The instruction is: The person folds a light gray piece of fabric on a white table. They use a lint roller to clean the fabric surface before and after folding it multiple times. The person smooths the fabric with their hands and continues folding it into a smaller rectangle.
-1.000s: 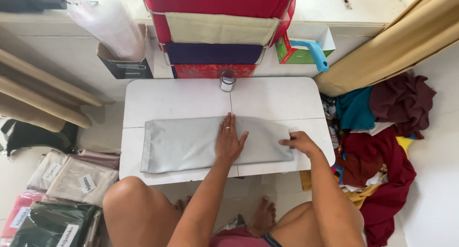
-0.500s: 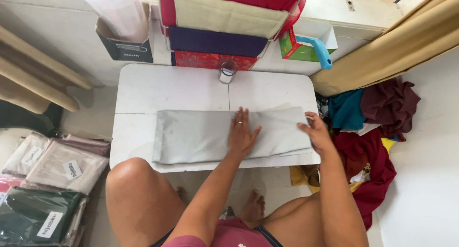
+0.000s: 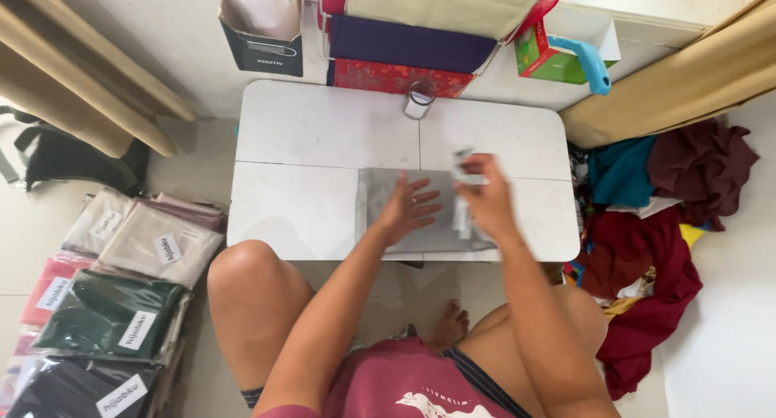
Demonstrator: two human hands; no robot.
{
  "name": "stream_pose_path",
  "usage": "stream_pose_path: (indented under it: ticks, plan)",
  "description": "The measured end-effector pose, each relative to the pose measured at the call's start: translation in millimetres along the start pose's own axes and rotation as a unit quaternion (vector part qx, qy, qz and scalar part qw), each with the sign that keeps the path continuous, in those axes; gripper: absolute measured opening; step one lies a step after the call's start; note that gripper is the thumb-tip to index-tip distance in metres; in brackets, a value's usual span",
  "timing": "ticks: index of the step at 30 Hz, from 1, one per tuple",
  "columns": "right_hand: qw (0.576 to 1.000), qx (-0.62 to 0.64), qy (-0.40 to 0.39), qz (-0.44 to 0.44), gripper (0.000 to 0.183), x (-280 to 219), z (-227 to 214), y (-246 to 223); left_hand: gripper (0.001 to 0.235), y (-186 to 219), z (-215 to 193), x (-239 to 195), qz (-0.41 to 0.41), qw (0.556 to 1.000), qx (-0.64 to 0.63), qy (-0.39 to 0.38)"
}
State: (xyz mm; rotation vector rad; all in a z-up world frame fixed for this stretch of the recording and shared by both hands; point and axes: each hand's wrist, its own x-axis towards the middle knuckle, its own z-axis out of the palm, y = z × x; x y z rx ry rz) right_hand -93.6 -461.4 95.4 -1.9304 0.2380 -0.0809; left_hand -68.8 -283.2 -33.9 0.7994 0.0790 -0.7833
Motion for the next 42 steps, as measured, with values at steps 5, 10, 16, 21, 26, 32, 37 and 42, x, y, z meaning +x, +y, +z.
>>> stream_pose_path:
  ticks: [5,10,16,21,26,32,37,42]
  plan:
    - [0.981,0.082,-0.174,0.02,0.057,-35,83,-12,0.118,59,-40,-47,-0.063,0.984,0.042,0.163]
    - [0.991,-0.007,-0.127,0.044,0.048,-25,41,40,0.048,3,-104,-14,0.069,0.896,0.346,0.27]
    - [0.985,-0.149,-0.047,0.073,0.042,-29,10,70,0.034,8,-20,-72,0.098,0.841,0.413,0.337]
    - [0.986,-0.152,-0.032,0.061,0.05,-38,25,82,0.039,1,-31,-83,0.093,0.84,0.425,0.325]
    - [0.954,-0.293,-0.043,-0.048,0.048,-48,26,70,0.071,20,-7,-100,0.179,0.781,0.495,0.337]
    - [0.93,-0.34,-0.089,-0.111,0.045,-46,28,70,0.073,5,-27,-84,0.133,0.77,0.506,0.365]
    - [0.888,-0.391,-0.183,-0.156,0.068,-66,29,59,0.074,2,-42,-74,0.102,0.769,0.514,0.367]
    - [0.879,-0.389,-0.227,-0.157,0.074,-66,28,76,0.074,11,-43,-83,0.085,0.766,0.519,0.371]
